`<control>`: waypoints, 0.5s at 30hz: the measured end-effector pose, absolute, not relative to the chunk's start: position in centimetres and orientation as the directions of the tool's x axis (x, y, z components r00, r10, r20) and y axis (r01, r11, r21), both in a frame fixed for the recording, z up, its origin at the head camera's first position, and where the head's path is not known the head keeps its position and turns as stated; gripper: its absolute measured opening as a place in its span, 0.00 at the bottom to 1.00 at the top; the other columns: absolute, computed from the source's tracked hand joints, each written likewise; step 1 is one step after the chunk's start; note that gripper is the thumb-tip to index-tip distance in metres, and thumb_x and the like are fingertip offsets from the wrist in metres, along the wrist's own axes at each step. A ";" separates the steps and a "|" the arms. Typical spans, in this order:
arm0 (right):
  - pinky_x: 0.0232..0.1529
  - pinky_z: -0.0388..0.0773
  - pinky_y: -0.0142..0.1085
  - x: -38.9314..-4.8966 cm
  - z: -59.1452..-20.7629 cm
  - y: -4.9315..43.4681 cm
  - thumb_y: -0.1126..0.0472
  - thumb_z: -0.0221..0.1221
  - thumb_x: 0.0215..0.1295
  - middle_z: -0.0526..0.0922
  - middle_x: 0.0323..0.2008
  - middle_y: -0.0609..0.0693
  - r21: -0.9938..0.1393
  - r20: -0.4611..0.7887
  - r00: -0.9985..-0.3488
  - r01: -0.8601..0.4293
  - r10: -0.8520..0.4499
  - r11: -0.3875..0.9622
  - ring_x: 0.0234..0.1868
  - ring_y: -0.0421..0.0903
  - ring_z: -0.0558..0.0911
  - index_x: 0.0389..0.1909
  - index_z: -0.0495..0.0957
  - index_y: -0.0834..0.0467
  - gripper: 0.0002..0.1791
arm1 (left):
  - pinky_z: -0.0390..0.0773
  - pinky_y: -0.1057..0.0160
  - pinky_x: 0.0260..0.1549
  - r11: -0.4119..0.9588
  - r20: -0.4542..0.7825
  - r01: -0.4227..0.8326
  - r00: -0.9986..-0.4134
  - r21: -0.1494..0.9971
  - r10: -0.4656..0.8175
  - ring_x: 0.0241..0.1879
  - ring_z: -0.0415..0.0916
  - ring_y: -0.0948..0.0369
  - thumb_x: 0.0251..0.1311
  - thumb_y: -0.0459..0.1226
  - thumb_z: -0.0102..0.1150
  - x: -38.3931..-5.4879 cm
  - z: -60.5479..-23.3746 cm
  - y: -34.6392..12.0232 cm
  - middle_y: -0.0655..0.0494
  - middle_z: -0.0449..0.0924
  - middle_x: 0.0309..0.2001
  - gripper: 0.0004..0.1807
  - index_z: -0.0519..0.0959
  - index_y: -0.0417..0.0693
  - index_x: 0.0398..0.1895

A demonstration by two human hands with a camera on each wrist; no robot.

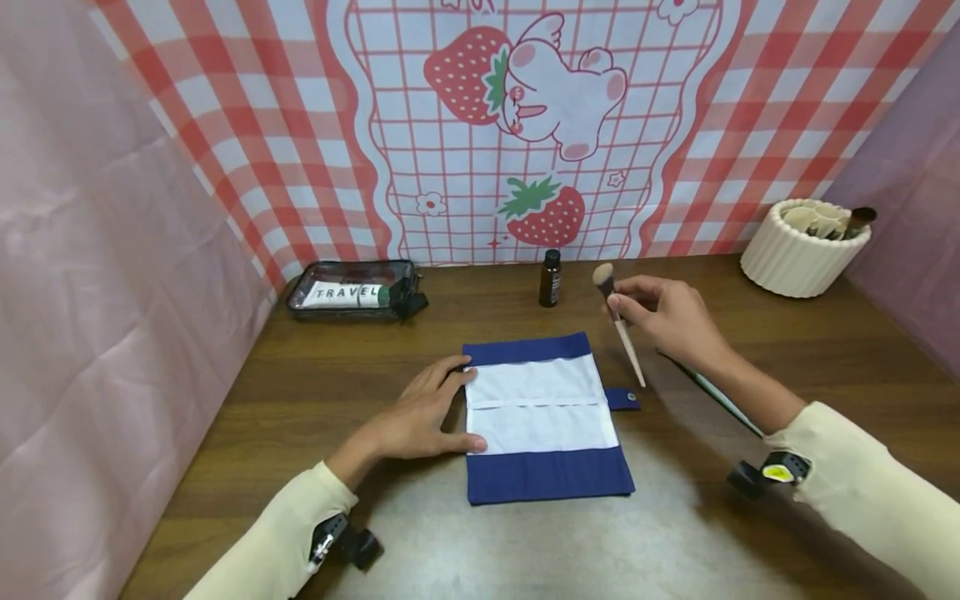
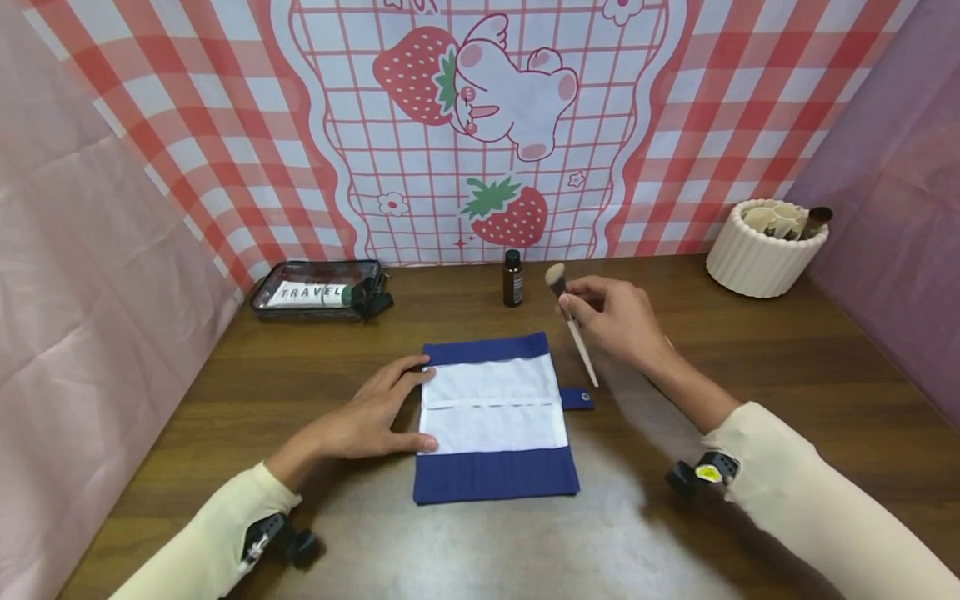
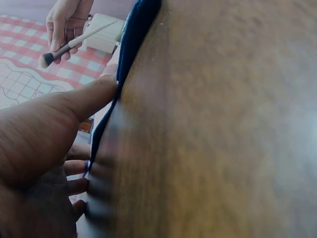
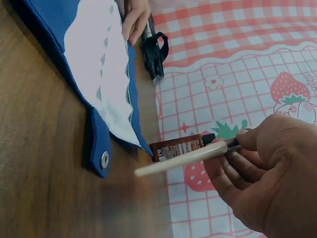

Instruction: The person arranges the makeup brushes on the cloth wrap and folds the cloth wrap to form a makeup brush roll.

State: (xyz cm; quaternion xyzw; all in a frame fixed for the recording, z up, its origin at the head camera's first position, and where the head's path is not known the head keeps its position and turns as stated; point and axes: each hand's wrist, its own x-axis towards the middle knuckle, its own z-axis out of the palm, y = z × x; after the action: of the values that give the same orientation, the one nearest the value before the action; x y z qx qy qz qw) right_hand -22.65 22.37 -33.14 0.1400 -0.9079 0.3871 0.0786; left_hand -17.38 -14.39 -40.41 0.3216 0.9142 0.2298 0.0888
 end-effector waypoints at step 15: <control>0.43 0.83 0.35 -24.3 -33.3 20.5 0.57 0.57 0.75 0.87 0.44 0.60 -0.850 0.291 -0.914 -0.382 -0.282 0.363 0.44 0.52 0.87 0.56 0.77 0.64 0.17 | 0.49 0.40 0.70 0.682 -0.025 0.540 -0.775 0.493 0.631 0.76 0.44 0.47 0.59 0.62 0.65 -17.4 -40.0 -14.5 0.46 0.43 0.79 0.52 0.56 0.45 0.78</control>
State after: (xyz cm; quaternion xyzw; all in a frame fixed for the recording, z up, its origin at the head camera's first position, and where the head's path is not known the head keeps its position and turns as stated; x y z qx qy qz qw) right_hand -24.34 20.48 -33.26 0.2014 -0.8242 0.5271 0.0478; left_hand -17.38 -14.51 -39.97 0.3210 0.9121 0.2361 0.0966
